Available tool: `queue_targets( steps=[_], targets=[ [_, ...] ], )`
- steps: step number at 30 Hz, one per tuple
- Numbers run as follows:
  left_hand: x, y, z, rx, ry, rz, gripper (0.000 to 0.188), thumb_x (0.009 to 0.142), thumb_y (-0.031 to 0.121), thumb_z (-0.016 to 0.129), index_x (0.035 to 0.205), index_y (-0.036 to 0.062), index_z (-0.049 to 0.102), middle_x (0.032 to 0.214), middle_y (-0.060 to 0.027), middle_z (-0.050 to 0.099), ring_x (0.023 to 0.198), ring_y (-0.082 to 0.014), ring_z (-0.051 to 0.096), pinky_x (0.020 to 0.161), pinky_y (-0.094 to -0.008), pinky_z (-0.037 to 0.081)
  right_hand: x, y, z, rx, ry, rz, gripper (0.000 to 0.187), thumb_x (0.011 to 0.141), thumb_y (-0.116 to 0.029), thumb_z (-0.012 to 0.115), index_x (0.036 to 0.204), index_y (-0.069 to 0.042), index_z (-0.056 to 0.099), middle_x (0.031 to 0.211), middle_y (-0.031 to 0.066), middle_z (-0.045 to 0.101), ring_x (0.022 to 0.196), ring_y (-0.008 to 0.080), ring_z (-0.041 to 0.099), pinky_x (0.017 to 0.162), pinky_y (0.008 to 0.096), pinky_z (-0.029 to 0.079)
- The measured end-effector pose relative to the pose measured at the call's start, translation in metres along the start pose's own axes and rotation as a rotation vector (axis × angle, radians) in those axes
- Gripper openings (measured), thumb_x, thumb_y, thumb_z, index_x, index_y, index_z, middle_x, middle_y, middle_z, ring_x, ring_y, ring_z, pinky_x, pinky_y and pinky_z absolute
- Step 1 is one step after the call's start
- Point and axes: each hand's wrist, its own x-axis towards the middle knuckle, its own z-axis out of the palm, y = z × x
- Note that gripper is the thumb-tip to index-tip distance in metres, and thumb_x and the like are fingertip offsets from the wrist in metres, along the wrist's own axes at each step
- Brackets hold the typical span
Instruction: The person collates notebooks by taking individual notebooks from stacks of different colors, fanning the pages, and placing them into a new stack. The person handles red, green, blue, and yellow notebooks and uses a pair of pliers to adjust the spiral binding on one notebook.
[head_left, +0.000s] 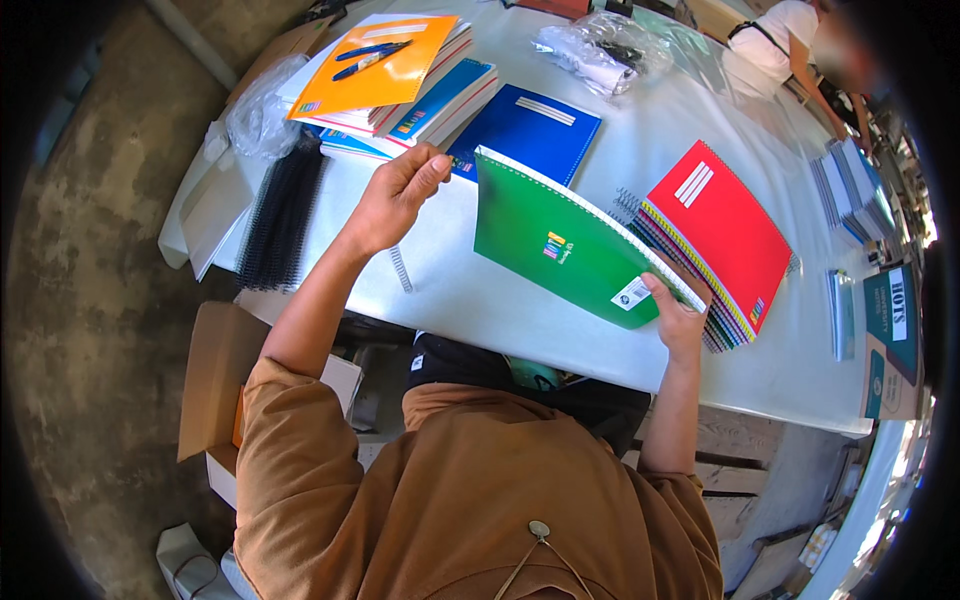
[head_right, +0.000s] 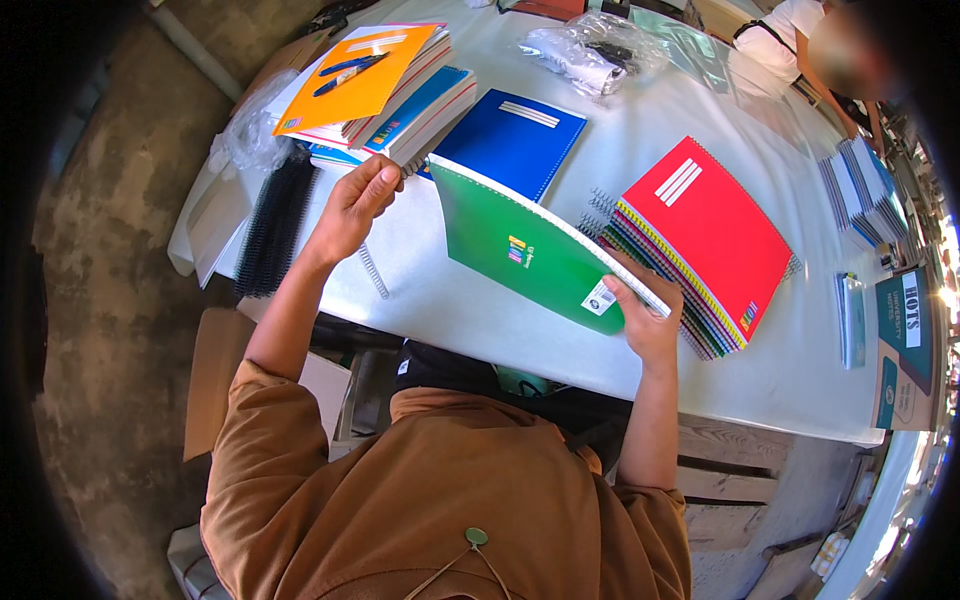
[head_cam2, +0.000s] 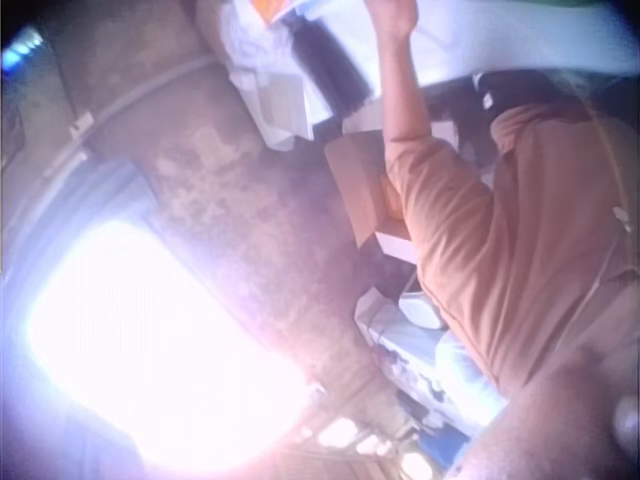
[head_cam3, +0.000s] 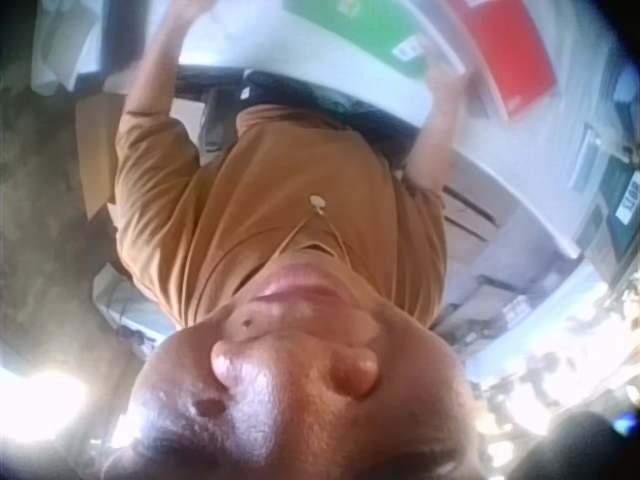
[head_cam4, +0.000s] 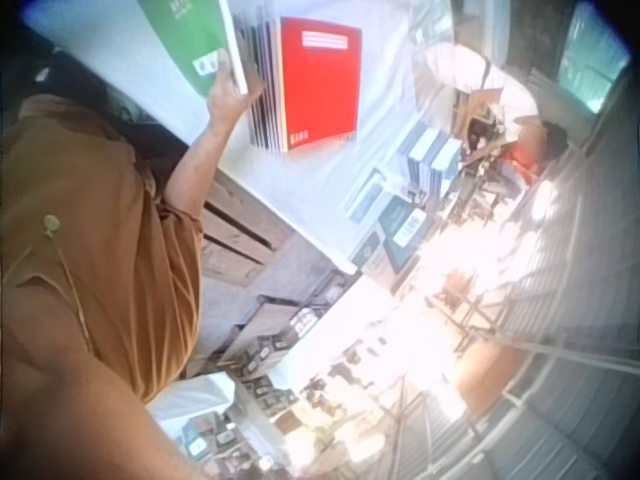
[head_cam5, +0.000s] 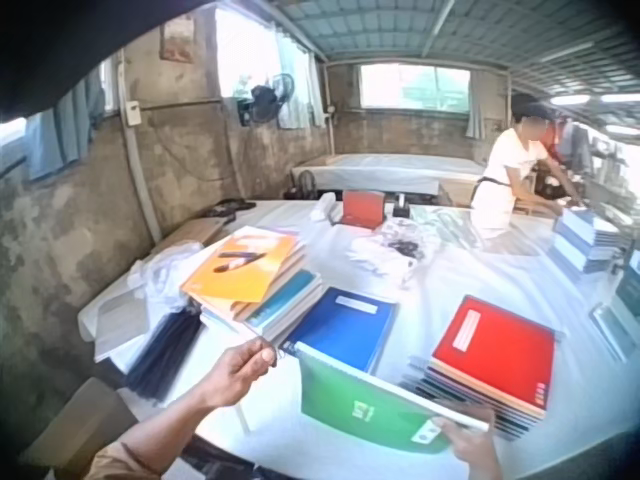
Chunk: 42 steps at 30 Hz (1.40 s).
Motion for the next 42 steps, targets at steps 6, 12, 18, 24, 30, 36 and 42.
queue_targets(
  steps=[6,12,18,24,30,36,42],
  targets=[
    [0.005,-0.001,-0.005,0.078,-0.015,-0.162,0.046,0.095,0.042,0.04,0.073,0.0027,0.053,0.059,-0.0011,0.041,0.055,-0.0102,0.034,0.054,-0.0242,0.034,0.0,0.0,-0.001,0.001,-0.014,0.002,0.026,0.08,-0.006,0.066,0.104,0.004,0.063,0.093,0.0138,0.067,0.077,0.0111,0.06,0.072,0.0242,0.047],
    [0.013,0.015,-0.02,-0.275,-0.189,-0.485,0.045,0.095,0.04,0.042,0.065,0.0077,0.046,0.048,0.0039,0.032,0.039,-0.0056,0.024,0.038,-0.0207,0.022,0.005,0.003,0.002,0.113,-0.089,-0.187,0.028,0.076,0.001,0.063,0.104,0.004,0.064,0.105,0.0203,0.063,0.095,0.0255,0.063,0.085,0.0307,0.047],
    [0.03,0.011,-0.033,-0.647,-0.231,-0.627,0.038,0.092,0.036,0.051,0.068,0.0072,0.048,0.047,0.0067,0.031,0.035,-0.0026,0.021,0.031,-0.016,0.016,0.002,0.009,-0.004,0.19,-0.17,-0.179,0.029,0.074,0.002,0.062,0.103,0.003,0.064,0.105,0.0201,0.063,0.101,0.0297,0.061,0.089,0.0333,0.046],
    [0.03,0.018,-0.03,0.067,-0.298,0.125,0.016,0.081,0.017,0.066,0.092,0.0074,0.059,0.094,-0.0034,0.058,0.088,-0.0151,0.057,0.073,-0.0256,0.046,0.002,-0.004,-0.007,-0.043,-0.085,-0.091,0.025,0.077,-0.002,0.065,0.102,0.003,0.065,0.096,0.015,0.067,0.08,0.0164,0.064,0.073,0.0259,0.049],
    [0.031,0.046,-0.018,0.614,-0.348,0.204,0.031,0.082,0.016,0.064,0.109,0.0032,0.057,0.109,-0.0151,0.059,0.096,-0.0276,0.056,0.079,-0.0361,0.045,-0.006,0.001,-0.002,0.078,0.009,0.02,0.025,0.077,-0.006,0.068,0.1,0.004,0.064,0.085,0.0087,0.067,0.073,0.0107,0.06,0.068,0.0236,0.047],
    [0.032,0.053,-0.005,0.777,-0.068,0.616,0.02,0.085,0.015,0.058,0.101,0.0048,0.064,0.094,-0.0112,0.064,0.091,-0.0272,0.059,0.096,-0.0383,0.033,-0.021,0.017,0.009,0.249,0.083,0.103,0.025,0.078,-0.003,0.066,0.102,0.003,0.064,0.087,0.0076,0.067,0.073,0.0093,0.059,0.068,0.0229,0.047],
    [0.047,0.064,-0.02,0.596,-0.403,0.189,0.02,0.086,0.011,0.058,0.102,0.0001,0.06,0.091,-0.0116,0.064,0.09,-0.0232,0.06,0.081,-0.0316,0.046,-0.019,0.019,0.01,0.25,0.082,0.078,0.018,0.079,-0.001,0.066,0.096,0.001,0.064,0.088,0.0048,0.065,0.078,0.01,0.059,0.07,0.0241,0.047]
  ],
)
